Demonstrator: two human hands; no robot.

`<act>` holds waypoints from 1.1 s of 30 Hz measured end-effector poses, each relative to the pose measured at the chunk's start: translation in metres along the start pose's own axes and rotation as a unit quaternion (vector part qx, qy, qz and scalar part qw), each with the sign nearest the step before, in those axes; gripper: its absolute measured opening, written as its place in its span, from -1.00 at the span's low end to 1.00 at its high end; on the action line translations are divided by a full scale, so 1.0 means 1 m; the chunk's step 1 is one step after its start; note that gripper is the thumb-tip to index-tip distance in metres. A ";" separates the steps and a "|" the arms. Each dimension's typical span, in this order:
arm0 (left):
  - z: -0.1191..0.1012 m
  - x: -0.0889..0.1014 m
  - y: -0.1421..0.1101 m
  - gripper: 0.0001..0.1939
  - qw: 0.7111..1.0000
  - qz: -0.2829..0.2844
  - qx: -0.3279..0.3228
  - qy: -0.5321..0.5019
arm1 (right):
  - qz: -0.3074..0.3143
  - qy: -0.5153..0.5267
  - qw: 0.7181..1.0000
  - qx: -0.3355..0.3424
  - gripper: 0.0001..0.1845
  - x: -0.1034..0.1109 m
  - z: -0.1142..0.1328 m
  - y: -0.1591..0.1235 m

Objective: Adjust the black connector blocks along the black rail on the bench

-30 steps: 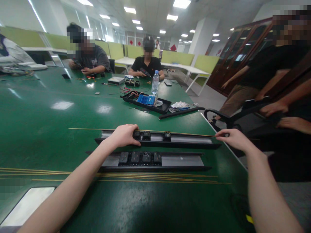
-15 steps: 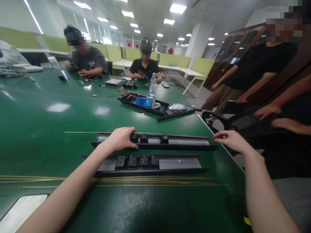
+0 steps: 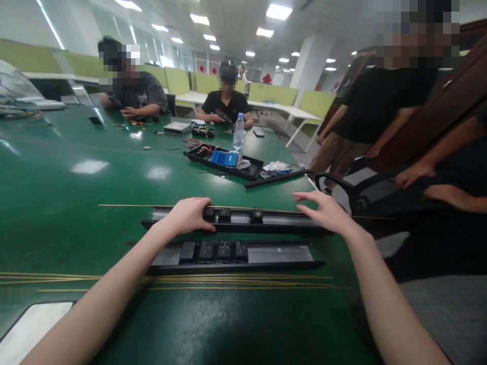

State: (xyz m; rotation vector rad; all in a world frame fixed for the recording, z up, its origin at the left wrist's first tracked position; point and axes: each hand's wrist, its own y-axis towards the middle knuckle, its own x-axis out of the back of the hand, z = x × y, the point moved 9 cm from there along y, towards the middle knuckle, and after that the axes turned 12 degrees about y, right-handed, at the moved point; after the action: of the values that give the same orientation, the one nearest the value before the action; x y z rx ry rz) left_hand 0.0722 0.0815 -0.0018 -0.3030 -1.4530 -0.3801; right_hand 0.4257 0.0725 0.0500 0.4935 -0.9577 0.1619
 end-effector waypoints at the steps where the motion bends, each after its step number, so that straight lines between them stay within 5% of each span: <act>1: 0.000 0.000 0.000 -0.29 1.000 -0.001 -0.001 0.000 | 0.007 0.011 0.999 0.035 -0.56 -0.014 0.017 0.004; 4: 0.000 0.000 0.001 -0.28 1.000 0.002 0.000 0.000 | 0.018 0.004 0.994 0.107 -0.66 -0.051 0.054 0.011; 8: 0.001 0.000 0.001 -0.30 1.000 0.004 0.006 0.001 | -0.022 0.005 0.989 0.144 -0.83 -0.075 0.068 0.012; 17: 0.001 -0.002 0.002 -0.28 1.000 0.001 0.003 0.002 | -0.077 0.043 0.984 0.156 -0.82 -0.079 0.066 0.011; 33: -0.002 0.000 0.000 -0.27 1.000 0.009 0.006 0.008 | -0.078 0.049 0.981 0.168 -0.76 -0.085 0.071 0.009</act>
State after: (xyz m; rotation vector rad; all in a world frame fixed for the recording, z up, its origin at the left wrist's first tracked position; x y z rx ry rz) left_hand 0.0738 0.0810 -0.0022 -0.3017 -1.4365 -0.3582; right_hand 0.3215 0.0538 0.0168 0.8620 -0.7941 0.2063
